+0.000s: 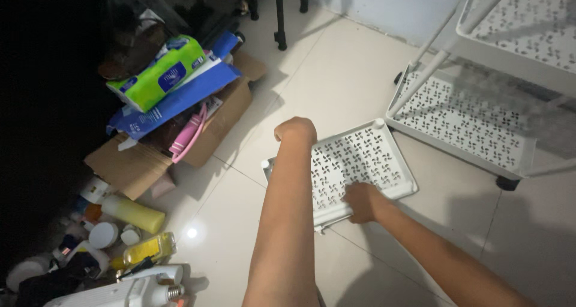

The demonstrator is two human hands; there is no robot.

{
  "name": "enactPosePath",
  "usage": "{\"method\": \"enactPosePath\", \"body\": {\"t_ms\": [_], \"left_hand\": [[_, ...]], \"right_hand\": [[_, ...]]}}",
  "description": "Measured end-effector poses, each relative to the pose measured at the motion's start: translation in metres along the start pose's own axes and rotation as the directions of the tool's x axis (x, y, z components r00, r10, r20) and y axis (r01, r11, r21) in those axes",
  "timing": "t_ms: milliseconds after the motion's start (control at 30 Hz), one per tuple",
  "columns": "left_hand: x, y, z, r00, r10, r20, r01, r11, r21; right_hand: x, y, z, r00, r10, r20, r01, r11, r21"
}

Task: The person assembles a white plastic rolling shelf by inserting vertical poles into the corner holes of perforated trays and stacking them to form a multi-tiered unit. The person handles the trays and poles by hand, aligning and pushing the components together until the structure is upright.

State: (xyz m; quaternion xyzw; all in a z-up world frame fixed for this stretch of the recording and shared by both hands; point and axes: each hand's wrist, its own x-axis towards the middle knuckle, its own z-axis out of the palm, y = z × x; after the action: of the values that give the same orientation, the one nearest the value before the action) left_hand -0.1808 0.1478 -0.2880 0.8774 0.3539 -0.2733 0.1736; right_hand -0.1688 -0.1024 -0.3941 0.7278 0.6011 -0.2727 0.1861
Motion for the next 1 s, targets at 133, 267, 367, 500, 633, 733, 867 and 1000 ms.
{"method": "enactPosePath", "body": {"t_ms": [133,267,367,500,633,733,867,1000], "left_hand": [[0.0,-0.002,0.009,1.0,-0.001,0.007,0.001,0.999,-0.04],[0.014,-0.004,0.012,0.991,0.135,-0.006,-0.135,0.984,-0.114],[0.021,-0.002,0.005,0.947,0.256,0.196,-0.123,0.849,-0.514],[0.001,0.009,-0.024,0.865,0.482,0.14,-0.132,0.487,-0.863],[-0.062,0.055,-0.06,0.691,0.722,-0.016,-0.273,0.241,-0.931],[-0.116,0.108,-0.084,0.558,0.799,-0.225,-0.394,0.017,-0.919],[-0.177,0.153,-0.126,0.379,0.818,-0.434,-0.445,-0.25,-0.86],[-0.231,0.188,-0.158,0.376,0.704,-0.603,-0.567,-0.34,-0.75]], "right_hand": [[-0.029,-0.006,-0.022,0.992,0.057,-0.11,-0.037,0.983,0.179],[-0.064,0.005,-0.072,0.973,0.093,-0.212,-0.02,0.946,0.324],[-0.086,0.022,-0.109,0.908,0.285,-0.306,-0.058,0.811,0.583],[-0.114,0.058,-0.15,0.824,0.478,-0.304,0.047,0.478,0.877],[-0.141,0.093,-0.187,0.808,0.52,-0.278,0.126,0.309,0.943],[-0.167,0.112,-0.212,0.847,0.386,-0.366,0.338,0.14,0.931],[-0.224,0.132,-0.243,0.821,0.365,-0.439,0.402,0.175,0.899],[-0.292,0.132,-0.277,0.72,0.522,-0.457,0.195,0.48,0.855]]}}
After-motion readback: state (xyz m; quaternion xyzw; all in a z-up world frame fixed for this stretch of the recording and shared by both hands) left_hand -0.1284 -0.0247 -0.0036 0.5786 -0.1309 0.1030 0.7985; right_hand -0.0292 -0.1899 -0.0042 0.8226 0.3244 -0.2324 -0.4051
